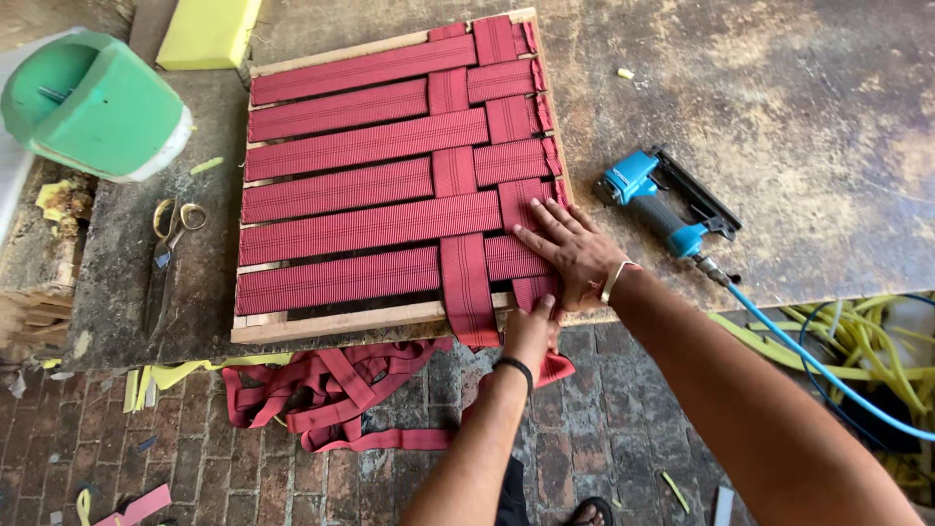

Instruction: The person weaves red elastic webbing strips across a wooden chair frame on a workbench, stapling each strip in place with a pneumatic nail gun. They pull strips taut, cut webbing with scissors, and interlace crosswise strips to form a woven seat surface.

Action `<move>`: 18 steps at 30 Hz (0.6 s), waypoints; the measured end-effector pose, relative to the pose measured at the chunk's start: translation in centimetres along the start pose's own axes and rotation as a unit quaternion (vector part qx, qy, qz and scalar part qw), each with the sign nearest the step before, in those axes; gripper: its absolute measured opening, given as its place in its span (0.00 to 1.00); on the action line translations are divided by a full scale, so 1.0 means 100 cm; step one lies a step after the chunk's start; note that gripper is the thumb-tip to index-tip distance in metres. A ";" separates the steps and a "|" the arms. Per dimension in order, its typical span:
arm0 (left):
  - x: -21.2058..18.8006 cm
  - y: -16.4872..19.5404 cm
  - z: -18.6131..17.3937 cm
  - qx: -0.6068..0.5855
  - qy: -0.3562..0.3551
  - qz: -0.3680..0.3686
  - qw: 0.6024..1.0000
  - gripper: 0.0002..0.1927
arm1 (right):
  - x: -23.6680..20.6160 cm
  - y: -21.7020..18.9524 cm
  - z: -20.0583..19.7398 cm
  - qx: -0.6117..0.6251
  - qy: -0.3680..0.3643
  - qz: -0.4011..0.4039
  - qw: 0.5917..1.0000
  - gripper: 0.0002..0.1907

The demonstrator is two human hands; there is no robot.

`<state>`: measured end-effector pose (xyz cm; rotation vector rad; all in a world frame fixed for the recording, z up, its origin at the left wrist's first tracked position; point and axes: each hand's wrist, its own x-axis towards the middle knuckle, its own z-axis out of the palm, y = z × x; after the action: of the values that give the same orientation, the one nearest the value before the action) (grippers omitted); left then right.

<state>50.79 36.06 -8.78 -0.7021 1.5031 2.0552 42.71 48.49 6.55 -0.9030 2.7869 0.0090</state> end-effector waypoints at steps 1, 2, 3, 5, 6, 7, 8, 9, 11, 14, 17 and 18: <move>-0.005 -0.004 0.000 0.007 -0.001 0.006 1.000 0.21 | -0.001 -0.001 -0.001 0.009 -0.022 0.014 1.000 0.71; -0.011 -0.009 0.001 0.013 -0.001 0.012 1.000 0.22 | -0.001 -0.001 -0.001 0.017 -0.046 0.028 0.998 0.71; -0.016 -0.014 0.001 0.010 -0.001 0.023 1.000 0.23 | 0.000 -0.001 -0.001 0.002 -0.065 0.035 0.997 0.72; -0.029 -0.026 -0.002 0.012 0.001 0.036 0.999 0.23 | 0.002 -0.002 0.000 -0.019 -0.107 0.053 0.993 0.74; -0.033 -0.030 -0.005 0.002 -0.008 0.041 0.999 0.23 | 0.002 -0.002 0.001 -0.008 -0.091 0.048 0.995 0.73; -0.036 -0.034 -0.006 -0.009 -0.017 0.047 0.999 0.22 | 0.002 -0.002 0.002 0.001 -0.075 0.045 0.996 0.72; -0.039 -0.038 -0.008 -0.020 -0.026 0.054 0.998 0.22 | 0.002 -0.002 0.003 0.009 -0.058 0.041 0.997 0.72; -0.041 -0.040 -0.008 -0.021 -0.021 0.054 0.998 0.22 | 0.000 -0.002 0.004 0.010 -0.053 0.039 0.998 0.72; -0.043 -0.046 -0.009 -0.021 -0.012 0.051 0.998 0.22 | 0.000 -0.001 0.006 0.013 -0.043 0.038 0.998 0.72; -0.045 -0.053 -0.009 -0.028 -0.002 0.048 0.998 0.21 | 0.001 0.002 0.008 0.025 -0.042 0.038 0.998 0.71; -0.040 -0.059 -0.013 -0.059 -0.026 0.061 0.996 0.21 | 0.005 0.003 0.010 0.016 -0.072 0.046 0.996 0.74; -0.037 -0.060 -0.015 -0.045 -0.030 0.067 0.996 0.21 | 0.005 0.004 0.012 0.023 -0.058 0.040 0.997 0.73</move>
<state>57.70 35.94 -10.96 -0.5816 1.4671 2.2369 42.37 48.61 5.30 -0.7553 2.7029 0.0099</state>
